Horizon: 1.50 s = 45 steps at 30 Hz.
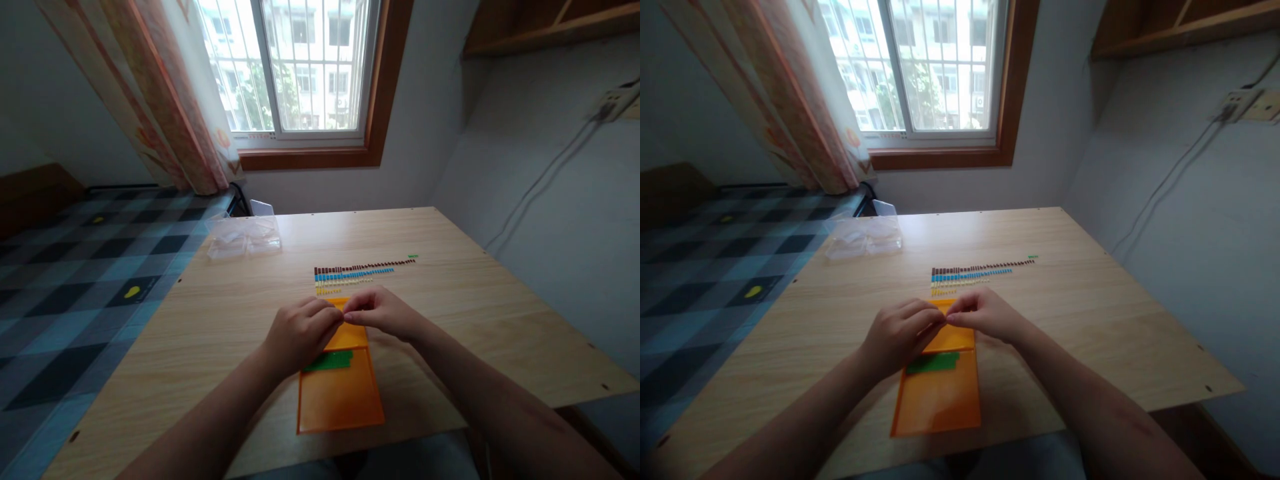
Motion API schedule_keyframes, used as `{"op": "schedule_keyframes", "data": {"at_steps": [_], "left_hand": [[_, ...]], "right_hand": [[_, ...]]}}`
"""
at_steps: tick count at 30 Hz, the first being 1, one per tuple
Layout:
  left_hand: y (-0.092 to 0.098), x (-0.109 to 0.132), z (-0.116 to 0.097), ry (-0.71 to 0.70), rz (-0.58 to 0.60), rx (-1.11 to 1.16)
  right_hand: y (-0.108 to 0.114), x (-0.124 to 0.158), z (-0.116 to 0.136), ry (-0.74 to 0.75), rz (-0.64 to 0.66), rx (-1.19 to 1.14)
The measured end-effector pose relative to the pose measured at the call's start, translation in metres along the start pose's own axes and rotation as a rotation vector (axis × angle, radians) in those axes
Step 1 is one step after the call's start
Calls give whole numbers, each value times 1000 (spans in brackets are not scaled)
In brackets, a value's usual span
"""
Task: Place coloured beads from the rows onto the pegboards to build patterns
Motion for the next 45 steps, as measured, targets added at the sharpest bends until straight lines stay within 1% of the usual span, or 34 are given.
{"op": "schedule_keyframes", "data": {"at_steps": [4,6,8,9,11,13,14,16,18,20,26,33,39,45], "left_hand": [[-6,0,2,26,72,-23],[-9,1,3,46,120,-18],[-14,3,5,90,192,20],[-17,4,6,117,238,57],[-23,7,5,164,342,148],[-28,9,-1,181,440,234],[-29,9,-5,180,478,268],[-30,9,-14,165,535,325],[-32,9,-23,134,578,329],[-33,9,-29,94,593,275],[-40,11,-40,-23,553,139],[-47,11,-53,-82,608,73],[-50,13,-52,-74,631,57],[-44,12,-45,-61,584,117]], "right_hand": [[-1,-1,-2,-28,3,14],[1,-1,0,-7,12,77],[6,-1,7,52,-9,199],[11,0,11,100,-49,283],[24,2,23,213,-178,471],[36,6,34,315,-303,609],[39,8,37,352,-340,645],[43,10,41,406,-368,668],[43,11,44,451,-369,686],[40,13,47,489,-367,723],[33,17,51,549,-348,780],[30,19,54,609,-339,820],[30,21,55,631,-349,821],[31,22,57,637,-361,821]]}}
Point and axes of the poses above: each hand's wrist, its own x-axis away from the middle knuckle, its own y-axis out of the back of the hand, z = x × y, the point moved 7 cm from there along -x, towards the middle knuckle, and after that the axes turned 12 degrees about -x, right-handed, at the moved point
